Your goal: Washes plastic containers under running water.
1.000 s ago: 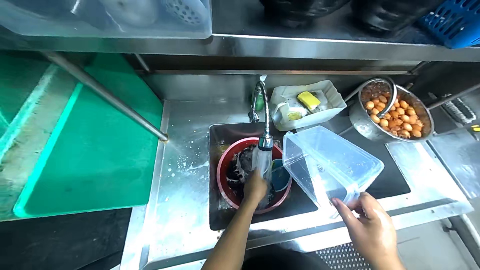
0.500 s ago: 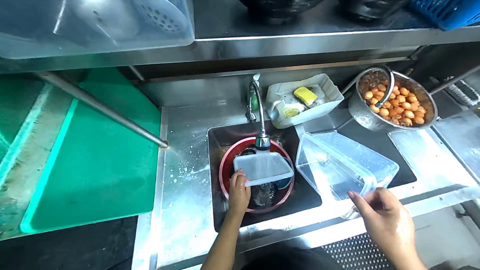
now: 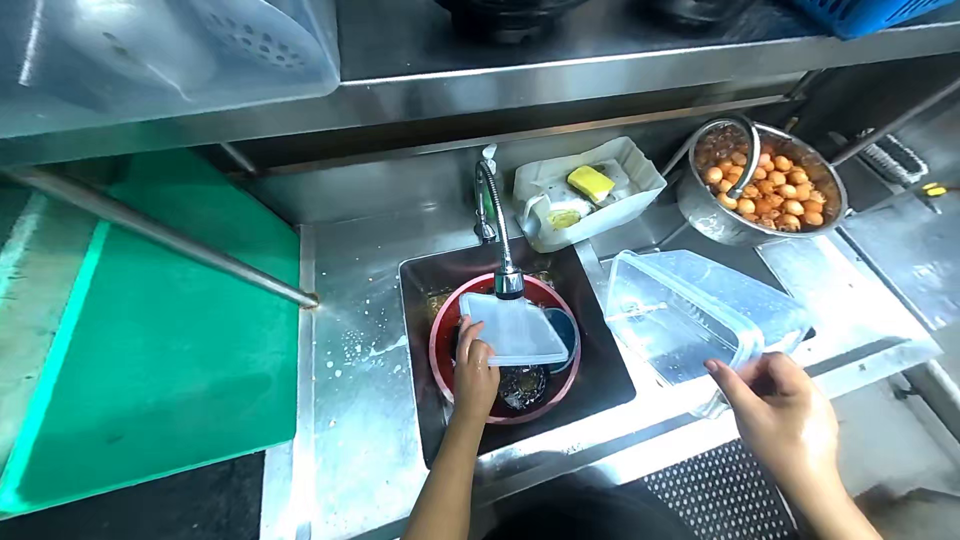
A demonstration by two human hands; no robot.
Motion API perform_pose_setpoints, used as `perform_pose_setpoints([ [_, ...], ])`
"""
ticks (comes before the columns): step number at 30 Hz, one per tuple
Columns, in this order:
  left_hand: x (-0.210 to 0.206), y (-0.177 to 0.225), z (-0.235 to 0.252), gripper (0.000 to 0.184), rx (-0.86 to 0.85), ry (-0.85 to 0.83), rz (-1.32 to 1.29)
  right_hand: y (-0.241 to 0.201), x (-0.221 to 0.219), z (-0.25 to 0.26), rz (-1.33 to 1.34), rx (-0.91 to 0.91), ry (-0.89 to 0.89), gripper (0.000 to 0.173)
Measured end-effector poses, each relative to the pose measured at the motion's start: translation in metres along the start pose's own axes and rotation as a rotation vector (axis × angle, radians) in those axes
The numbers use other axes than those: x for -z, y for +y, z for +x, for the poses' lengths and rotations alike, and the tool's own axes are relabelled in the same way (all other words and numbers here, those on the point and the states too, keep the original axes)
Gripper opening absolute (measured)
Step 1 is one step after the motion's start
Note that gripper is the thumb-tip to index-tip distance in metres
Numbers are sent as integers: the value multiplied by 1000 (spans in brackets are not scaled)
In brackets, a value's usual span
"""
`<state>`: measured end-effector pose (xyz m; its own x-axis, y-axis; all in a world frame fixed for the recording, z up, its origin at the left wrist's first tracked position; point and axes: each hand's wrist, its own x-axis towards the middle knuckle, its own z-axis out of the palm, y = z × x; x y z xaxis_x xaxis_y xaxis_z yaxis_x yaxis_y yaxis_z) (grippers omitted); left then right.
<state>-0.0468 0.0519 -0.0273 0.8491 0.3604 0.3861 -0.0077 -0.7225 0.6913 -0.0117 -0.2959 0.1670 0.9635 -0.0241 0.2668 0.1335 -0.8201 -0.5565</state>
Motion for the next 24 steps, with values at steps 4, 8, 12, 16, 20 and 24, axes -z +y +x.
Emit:
perform_pose_setpoints([
  [4,18,-8,11,12,-64,51,30,2,-3,-4,10,-21,-5,36],
  [8,31,-21,17,12,-62,156,27,2,-6,-5,23,-27,-16,34],
  [12,37,-23,17,12,66,226,-25,3,-5,-5,50,-28,-25,32],
  [16,42,-31,2,13,170,185,-177,2,-1,-1,58,-41,-14,32],
  [20,46,-36,-17,12,305,117,-401,6,3,0,69,-75,-14,35],
  [24,34,-37,-22,13,497,61,-569,10,3,2,119,-98,-33,34],
])
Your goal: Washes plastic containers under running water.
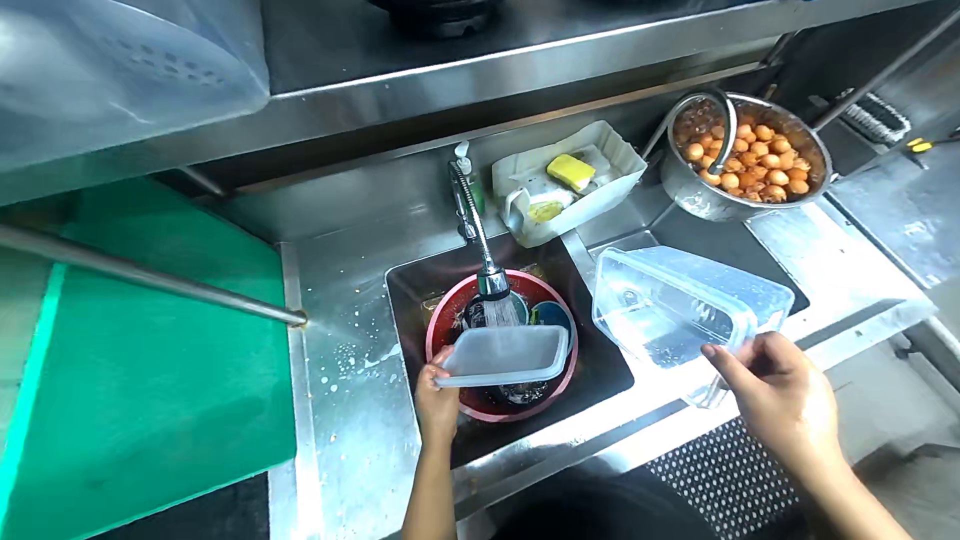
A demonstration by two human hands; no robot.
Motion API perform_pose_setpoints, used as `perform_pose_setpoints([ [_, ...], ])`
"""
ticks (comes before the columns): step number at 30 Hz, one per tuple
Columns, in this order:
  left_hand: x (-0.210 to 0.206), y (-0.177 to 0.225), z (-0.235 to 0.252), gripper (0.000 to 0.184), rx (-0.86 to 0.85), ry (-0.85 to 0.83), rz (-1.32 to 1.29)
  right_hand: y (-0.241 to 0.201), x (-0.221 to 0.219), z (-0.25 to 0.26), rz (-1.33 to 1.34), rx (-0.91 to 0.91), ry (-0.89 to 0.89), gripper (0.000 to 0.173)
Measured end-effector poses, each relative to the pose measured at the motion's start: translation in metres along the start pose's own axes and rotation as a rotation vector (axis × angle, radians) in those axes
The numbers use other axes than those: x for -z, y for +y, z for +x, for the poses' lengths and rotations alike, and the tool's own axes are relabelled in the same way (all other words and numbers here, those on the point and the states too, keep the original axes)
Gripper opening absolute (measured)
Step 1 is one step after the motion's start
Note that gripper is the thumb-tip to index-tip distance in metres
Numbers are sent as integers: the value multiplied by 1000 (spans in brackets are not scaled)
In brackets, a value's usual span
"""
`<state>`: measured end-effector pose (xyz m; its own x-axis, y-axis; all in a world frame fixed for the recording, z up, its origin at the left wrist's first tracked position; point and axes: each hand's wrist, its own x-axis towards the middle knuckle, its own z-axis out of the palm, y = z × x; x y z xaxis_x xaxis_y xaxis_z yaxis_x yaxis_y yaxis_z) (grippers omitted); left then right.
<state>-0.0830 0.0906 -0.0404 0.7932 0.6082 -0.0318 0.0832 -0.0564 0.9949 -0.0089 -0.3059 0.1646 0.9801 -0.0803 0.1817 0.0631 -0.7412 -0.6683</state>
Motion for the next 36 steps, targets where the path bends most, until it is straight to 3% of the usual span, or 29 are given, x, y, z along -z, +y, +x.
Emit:
perform_pose_setpoints([
  [7,-81,14,22,5,103,-141,-179,14,19,10,42,-52,31,32],
  [11,-115,27,34,43,249,-255,-340,23,32,8,6,-69,81,35],
  [13,-122,29,37,48,329,-256,-341,26,36,6,-1,-86,100,36],
  [16,-116,36,37,52,576,-179,-163,29,41,4,-2,-116,119,35],
  [19,-94,38,26,44,818,-149,-91,34,43,2,9,-144,121,33],
  [22,-78,32,3,44,996,-93,-251,38,36,2,21,-160,103,32],
  [24,-73,32,-13,32,1070,-48,-373,38,31,4,18,-160,86,33],
  [27,-69,32,-30,26,1104,-21,-469,31,25,8,12,-154,61,34],
  [31,-62,35,-34,30,1067,-23,-544,23,22,9,39,-126,43,34],
  [36,-57,27,-23,69,991,64,-602,24,23,8,85,-98,44,32],
])
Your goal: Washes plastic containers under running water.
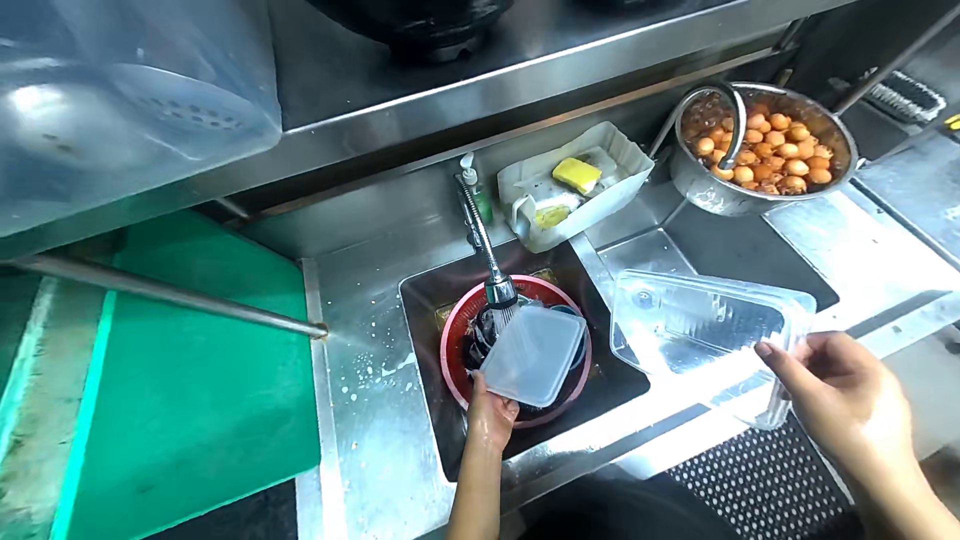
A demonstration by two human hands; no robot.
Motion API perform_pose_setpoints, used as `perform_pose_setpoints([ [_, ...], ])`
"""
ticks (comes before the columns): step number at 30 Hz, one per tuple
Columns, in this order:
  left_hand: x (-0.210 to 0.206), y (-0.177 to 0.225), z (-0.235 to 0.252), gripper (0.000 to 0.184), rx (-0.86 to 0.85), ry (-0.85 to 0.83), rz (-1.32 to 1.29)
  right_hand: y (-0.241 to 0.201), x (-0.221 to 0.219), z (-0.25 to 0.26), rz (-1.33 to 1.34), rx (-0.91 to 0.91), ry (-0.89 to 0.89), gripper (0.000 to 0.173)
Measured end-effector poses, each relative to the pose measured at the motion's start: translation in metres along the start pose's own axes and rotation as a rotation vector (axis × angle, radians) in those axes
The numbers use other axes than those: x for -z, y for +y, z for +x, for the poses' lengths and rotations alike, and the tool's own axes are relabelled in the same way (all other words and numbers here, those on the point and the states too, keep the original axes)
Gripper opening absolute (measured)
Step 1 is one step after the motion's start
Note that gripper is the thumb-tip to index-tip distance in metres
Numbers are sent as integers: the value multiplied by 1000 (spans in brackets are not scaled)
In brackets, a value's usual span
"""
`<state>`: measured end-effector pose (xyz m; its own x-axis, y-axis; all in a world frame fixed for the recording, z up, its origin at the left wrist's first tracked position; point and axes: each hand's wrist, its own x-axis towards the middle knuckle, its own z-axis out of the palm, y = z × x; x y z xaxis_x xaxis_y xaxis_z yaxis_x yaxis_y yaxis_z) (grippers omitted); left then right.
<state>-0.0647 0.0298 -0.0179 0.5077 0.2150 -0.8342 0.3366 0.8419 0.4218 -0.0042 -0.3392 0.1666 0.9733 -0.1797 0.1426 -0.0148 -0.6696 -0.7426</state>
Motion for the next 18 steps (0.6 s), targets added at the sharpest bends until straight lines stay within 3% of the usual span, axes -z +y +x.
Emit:
perform_pose_setpoints([
  [3,-5,2,11,83,-48,-40,-161,7,2,-2,7,4,-5,32],
  [9,-59,3,9,41,-131,-149,14,20,4,-2,44,51,-11,32],
  [13,-87,8,6,49,-91,-100,55,22,7,-2,76,51,-10,30],
  [18,-88,9,3,46,-30,-48,37,20,5,-2,120,14,-25,25],
])
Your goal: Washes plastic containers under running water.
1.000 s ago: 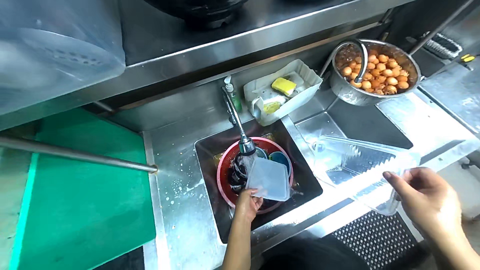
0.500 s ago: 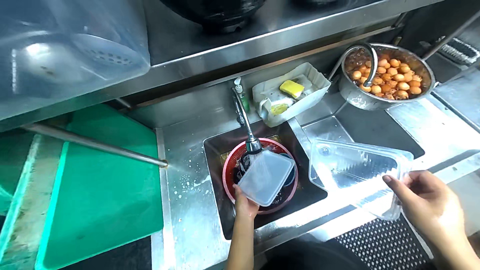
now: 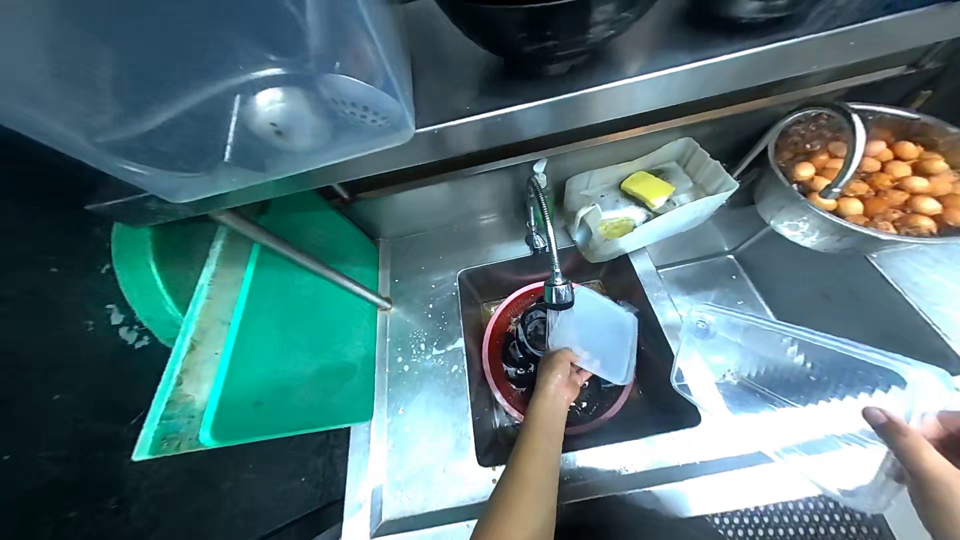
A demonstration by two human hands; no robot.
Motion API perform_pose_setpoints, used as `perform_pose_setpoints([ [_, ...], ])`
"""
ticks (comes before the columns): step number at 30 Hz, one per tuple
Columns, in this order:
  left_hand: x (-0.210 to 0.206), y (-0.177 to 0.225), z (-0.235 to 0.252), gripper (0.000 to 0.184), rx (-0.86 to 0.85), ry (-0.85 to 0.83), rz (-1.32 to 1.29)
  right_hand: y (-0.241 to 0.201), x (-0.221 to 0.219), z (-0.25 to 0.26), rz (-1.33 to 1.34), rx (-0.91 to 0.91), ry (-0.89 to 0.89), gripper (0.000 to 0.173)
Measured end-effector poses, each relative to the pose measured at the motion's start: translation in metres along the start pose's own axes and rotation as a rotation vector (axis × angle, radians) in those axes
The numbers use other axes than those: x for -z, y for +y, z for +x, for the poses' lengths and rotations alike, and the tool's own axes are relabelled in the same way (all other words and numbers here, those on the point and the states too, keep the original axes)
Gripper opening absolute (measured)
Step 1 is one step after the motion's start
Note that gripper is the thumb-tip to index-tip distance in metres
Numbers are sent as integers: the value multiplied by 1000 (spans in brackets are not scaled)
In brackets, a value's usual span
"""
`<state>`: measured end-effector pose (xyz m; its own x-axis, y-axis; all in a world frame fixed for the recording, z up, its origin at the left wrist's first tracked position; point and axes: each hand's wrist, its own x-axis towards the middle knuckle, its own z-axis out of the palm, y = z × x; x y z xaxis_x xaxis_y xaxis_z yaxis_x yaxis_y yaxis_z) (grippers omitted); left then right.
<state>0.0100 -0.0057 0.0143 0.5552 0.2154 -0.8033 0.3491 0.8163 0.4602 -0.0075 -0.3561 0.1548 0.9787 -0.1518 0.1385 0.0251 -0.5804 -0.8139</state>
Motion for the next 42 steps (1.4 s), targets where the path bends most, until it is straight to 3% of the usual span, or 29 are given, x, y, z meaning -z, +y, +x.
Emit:
perform_pose_setpoints([
  [7,6,-2,-2,46,-13,51,-132,3,-1,3,-5,-2,-52,27],
  [15,4,-7,2,43,-223,45,103,-3,-3,6,-41,39,-29,30],
  [23,9,-14,12,38,-298,208,324,-3,-6,8,-43,30,-4,30],
  [26,10,-14,15,34,-363,287,258,-4,-6,7,-54,25,-5,31],
  [29,10,-6,16,51,-418,356,147,-3,-7,6,-56,26,-4,31],
  [32,15,4,19,57,-471,382,135,-3,-9,6,-52,20,-6,29],
  [42,26,27,8,42,-519,383,208,-7,-17,4,-62,9,-39,32],
])
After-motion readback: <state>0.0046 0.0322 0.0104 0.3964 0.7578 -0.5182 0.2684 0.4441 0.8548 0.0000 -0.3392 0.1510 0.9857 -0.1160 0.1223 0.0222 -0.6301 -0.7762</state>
